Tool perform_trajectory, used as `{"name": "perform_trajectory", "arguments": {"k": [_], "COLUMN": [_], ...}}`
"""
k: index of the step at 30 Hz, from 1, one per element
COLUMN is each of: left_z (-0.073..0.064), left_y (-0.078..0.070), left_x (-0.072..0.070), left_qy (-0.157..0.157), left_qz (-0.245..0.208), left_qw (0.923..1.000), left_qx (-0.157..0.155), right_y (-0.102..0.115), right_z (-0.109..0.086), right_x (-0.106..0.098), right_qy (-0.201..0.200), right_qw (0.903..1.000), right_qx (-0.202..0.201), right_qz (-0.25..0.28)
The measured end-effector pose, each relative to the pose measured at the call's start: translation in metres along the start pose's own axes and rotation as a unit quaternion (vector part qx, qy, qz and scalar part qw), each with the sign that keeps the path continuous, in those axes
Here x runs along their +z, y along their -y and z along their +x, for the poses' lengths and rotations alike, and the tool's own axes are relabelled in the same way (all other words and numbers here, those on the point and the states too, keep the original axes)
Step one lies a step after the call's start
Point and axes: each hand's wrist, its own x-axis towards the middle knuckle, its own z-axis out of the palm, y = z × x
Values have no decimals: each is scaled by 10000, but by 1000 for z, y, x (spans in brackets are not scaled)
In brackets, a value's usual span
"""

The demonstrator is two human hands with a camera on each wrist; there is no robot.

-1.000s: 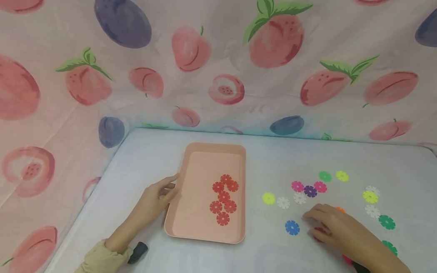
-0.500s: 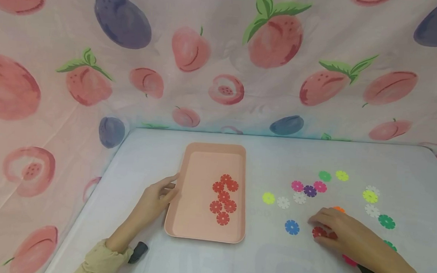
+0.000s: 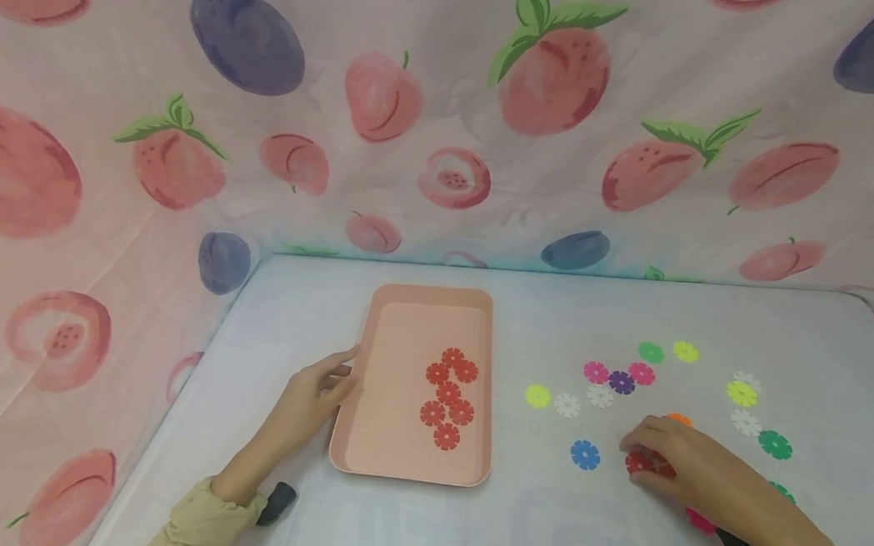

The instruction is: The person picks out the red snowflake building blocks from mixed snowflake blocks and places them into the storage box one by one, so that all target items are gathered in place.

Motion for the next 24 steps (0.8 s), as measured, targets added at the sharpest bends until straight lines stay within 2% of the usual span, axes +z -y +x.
{"name": "perform_trajectory", "arguments": {"k": [5, 16, 24], "left_z": [0, -1, -2], "left_y": [0, -4, -6], "left_x": [-1, -2, -2], "left_qy": [-10, 25, 32], "left_qz": [-43, -44, -23], "left_qw": [10000, 10000, 9999], "left_qx": [31, -73, -96], "right_y": [0, 1, 3], "right_z": [1, -2, -1], "right_x": [-2, 1, -1], "right_qy": [244, -204, -122], "right_qw": [9995, 9989, 9997], "right_qx": [155, -416, -199], "right_qz": [103, 111, 111]}}
